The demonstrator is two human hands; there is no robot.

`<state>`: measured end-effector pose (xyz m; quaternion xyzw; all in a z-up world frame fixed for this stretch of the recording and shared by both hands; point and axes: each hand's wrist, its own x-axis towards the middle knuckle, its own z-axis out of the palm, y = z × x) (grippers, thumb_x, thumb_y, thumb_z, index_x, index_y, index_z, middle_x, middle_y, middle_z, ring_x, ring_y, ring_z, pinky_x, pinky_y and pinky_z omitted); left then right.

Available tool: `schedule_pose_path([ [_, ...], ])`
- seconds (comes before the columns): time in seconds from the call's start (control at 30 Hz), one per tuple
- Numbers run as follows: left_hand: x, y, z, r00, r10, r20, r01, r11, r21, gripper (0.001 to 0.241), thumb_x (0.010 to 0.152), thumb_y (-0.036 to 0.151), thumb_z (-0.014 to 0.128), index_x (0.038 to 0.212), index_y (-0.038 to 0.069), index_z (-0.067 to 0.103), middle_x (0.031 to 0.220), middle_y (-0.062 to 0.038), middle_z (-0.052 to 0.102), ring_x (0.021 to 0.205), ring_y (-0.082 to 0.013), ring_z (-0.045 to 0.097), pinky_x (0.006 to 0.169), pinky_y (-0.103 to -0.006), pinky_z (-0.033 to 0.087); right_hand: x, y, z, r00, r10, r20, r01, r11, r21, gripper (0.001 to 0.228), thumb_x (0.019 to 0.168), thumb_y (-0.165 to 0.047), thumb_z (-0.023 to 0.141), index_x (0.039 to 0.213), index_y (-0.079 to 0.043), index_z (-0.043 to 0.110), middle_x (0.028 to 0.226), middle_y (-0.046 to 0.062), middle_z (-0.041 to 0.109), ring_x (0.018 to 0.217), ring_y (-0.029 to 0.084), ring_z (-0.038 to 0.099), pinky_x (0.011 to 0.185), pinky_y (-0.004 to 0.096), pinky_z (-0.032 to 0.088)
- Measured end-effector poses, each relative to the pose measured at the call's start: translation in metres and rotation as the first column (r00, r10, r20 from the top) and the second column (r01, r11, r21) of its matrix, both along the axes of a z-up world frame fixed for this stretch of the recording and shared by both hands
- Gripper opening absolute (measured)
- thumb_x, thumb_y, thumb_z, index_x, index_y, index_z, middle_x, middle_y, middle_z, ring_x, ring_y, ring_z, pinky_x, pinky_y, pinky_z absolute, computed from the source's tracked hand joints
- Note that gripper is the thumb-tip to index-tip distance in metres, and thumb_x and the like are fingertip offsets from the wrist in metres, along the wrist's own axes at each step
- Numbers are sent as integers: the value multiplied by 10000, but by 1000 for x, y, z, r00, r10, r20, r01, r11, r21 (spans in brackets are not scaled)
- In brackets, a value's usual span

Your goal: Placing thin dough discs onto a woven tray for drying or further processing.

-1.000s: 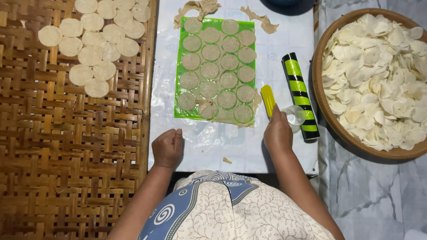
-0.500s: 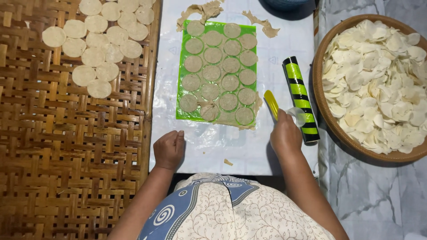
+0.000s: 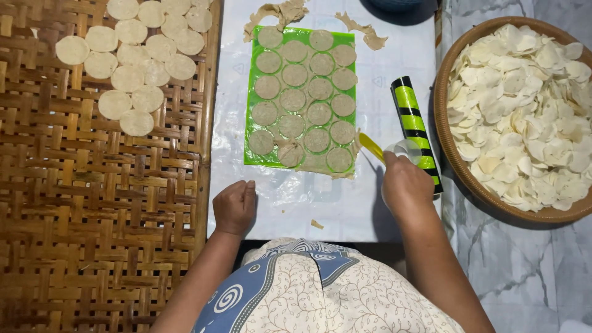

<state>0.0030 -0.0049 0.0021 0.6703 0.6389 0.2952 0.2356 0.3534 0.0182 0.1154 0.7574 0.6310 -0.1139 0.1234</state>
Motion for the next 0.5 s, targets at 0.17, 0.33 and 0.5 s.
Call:
schedule_pose_path([
  [0.17,0,1,1,1000,5,-3,-5,1000,1,582,1103,343,383,555,164,468,467,-45,419,436,-223,491,462,-316,424,-13,11,-14,1000,1,-14,0,999,45,487,1007,-72,408,1455,-141,587,1160,220,643,1026,470,691,828,619,570],
  [0.33,0,-1,3,1000,7,-11,-7,1000,15,573,1102,337,385,564,163,476,479,-54,435,455,-235,519,467,-324,435,2,-2,-18,989,77,125,-77,997,-10,425,1011,-111,448,1358,-188,681,1125,169,631,1012,434,692,790,573,592],
  [0.5,2,-1,4,999,23,-25,-22,1000,15,585,1109,335,380,561,157,483,479,-53,435,454,-231,508,475,-324,433,-3,2,-5,992,82,95,-88,995,52,417,1020,-134,467,1375,-189,680,1098,184,629,998,441,688,772,586,588],
])
